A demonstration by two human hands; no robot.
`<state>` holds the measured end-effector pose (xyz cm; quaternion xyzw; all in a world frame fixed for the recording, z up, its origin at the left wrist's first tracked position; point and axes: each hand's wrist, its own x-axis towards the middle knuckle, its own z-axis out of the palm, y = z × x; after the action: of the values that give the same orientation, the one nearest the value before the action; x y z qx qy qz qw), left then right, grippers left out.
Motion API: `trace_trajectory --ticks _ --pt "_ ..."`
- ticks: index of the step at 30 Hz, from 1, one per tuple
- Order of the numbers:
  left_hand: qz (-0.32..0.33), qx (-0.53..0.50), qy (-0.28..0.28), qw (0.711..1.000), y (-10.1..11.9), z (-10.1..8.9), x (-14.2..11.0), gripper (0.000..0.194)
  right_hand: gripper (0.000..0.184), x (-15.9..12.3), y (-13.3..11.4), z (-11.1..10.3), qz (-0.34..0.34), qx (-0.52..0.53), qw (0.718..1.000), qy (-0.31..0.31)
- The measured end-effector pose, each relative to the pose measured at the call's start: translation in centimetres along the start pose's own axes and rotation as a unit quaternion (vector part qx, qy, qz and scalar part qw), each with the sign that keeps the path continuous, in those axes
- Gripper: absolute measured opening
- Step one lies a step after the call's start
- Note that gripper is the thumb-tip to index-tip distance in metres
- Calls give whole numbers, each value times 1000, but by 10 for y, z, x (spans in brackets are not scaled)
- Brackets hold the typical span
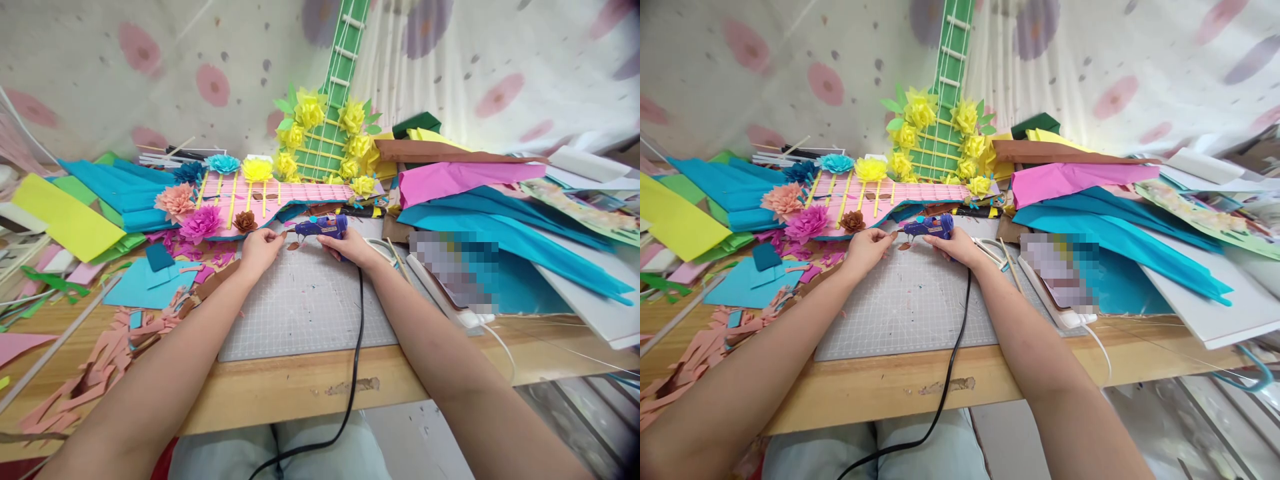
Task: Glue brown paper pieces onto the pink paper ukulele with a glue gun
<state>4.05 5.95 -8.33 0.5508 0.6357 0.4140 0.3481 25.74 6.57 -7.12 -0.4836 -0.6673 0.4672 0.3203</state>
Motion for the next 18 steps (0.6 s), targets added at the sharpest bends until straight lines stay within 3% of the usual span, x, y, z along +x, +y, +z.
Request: trace_trajectory --ticks 18 --pt "11 10 -2 1000 -4 1 1 25 47 -2 -3 -2 11 -26 999 -17"
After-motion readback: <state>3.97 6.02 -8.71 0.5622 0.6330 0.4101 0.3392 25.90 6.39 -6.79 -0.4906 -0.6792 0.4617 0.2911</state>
